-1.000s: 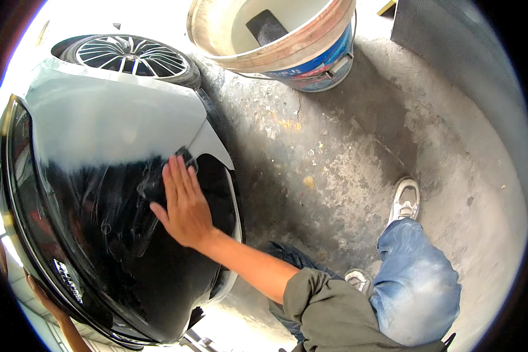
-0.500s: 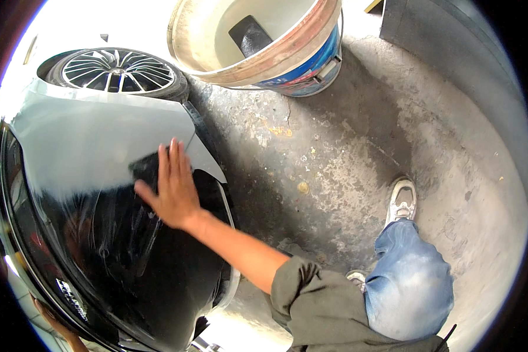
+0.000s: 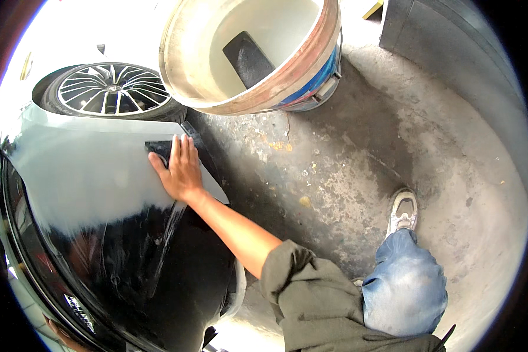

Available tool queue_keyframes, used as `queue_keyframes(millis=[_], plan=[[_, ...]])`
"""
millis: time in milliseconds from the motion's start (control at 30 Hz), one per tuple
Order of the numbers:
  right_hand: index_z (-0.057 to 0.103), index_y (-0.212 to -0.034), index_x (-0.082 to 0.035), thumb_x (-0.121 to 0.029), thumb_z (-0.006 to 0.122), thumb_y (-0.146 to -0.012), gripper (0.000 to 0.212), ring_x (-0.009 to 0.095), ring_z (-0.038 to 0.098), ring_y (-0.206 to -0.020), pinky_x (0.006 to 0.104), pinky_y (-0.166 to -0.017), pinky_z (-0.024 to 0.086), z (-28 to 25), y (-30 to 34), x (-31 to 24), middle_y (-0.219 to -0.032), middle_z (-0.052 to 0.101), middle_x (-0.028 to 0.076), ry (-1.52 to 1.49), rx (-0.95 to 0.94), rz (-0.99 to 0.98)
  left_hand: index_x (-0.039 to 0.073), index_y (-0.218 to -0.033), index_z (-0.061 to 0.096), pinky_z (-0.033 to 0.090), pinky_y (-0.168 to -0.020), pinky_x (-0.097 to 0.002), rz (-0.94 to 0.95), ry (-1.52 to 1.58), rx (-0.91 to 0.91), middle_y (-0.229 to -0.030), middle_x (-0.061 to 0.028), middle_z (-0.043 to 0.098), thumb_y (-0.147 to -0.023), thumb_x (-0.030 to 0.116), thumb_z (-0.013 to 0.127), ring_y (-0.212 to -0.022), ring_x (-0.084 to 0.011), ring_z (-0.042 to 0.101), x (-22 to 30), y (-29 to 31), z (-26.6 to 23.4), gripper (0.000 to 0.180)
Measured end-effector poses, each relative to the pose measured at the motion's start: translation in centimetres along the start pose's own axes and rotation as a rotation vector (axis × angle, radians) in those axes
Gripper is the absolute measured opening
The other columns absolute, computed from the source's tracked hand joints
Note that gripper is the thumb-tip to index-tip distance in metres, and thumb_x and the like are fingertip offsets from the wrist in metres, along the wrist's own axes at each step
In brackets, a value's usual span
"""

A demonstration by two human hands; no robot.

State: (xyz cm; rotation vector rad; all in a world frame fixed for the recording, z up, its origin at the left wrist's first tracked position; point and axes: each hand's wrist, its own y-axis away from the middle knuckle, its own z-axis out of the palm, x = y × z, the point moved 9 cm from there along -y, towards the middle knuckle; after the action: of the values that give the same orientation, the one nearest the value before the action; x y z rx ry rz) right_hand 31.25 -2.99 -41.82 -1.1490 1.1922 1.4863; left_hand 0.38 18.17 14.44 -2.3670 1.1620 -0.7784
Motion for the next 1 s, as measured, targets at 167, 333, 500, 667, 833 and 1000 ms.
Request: queue_keyframes(millis=[167,333,500,667,833,1000], plan=[[0.031,-0.153,0.012,-0.072,0.035,-0.100,0.100,0.044,0.022,-0.154,0.0507,-0.126,0.017,0.4,-3.1,0.7,-0.162,0.025,0.034,-0.026,-0.032,0.041,0.012,-0.161,0.028,0.028,-0.124,-0.0479,0.004,0.007,-0.008,-0.162,-0.0135,0.032,-0.106,0.061,0.029,-0.149,-0.0301,0.034,0.4,-0.3,0.5,0.073],[0.019,-0.157,0.012,-0.057,0.058,-0.098,0.099,0.057,0.010,-0.152,0.0643,-0.122,0.014,0.0,9.2,-10.9,-0.164,0.009,0.039,-0.060,0.111,-0.296,0.012,-0.161,0.029,0.030,-0.123,-0.0480,0.011,0.004,0.007,-0.161,-0.0143,0.034,-0.106,0.061,0.030,-0.147,-0.0306,0.037,0.4,-0.1,-0.7,0.074],[0.019,-0.158,0.008,-0.061,0.066,-0.090,0.107,0.052,0.011,-0.154,0.0612,-0.123,0.015,-0.6,11.3,-12.6,-0.166,0.012,0.034,-0.100,-0.033,-0.510,0.012,-0.160,0.030,0.032,-0.122,-0.0480,-0.001,-0.067,-0.010,-0.159,-0.0150,0.035,-0.105,0.062,0.030,-0.146,-0.0311,0.040,0.5,0.8,-0.1,0.074],[0.027,-0.157,0.008,-0.069,0.040,-0.100,0.097,0.043,0.015,-0.156,0.0515,-0.127,0.014,-0.1,-2.6,-5.5,-0.164,0.024,0.032,-0.041,-0.101,0.009,0.010,-0.158,0.032,0.032,-0.122,-0.0449,-0.008,0.023,-0.005,-0.156,-0.0145,0.039,-0.107,0.056,0.031,-0.143,-0.0281,0.042,0.1,0.9,-1.1,0.069],[0.028,-0.154,0.012,-0.058,0.064,-0.092,0.100,0.054,0.019,-0.151,0.0554,-0.124,0.020,-0.7,9.8,-16.1,-0.163,0.016,0.038,-0.027,0.122,-0.447,0.007,-0.157,0.035,0.029,-0.123,-0.0417,0.009,0.087,-0.067,-0.155,-0.0114,0.040,-0.110,0.048,0.032,-0.145,-0.0238,0.039,0.3,0.8,-0.3,0.063],[0.023,-0.155,0.014,-0.046,0.077,-0.083,0.107,0.053,0.014,-0.153,0.0577,-0.124,0.023,-1.6,13.8,-12.4,-0.163,0.013,0.039,-0.051,-0.016,-0.545,0.006,-0.158,0.034,0.023,-0.126,-0.0426,0.078,0.078,-0.102,-0.159,-0.0100,0.037,-0.110,0.045,0.031,-0.149,-0.0234,0.033,0.1,-0.2,-0.4,0.062]])
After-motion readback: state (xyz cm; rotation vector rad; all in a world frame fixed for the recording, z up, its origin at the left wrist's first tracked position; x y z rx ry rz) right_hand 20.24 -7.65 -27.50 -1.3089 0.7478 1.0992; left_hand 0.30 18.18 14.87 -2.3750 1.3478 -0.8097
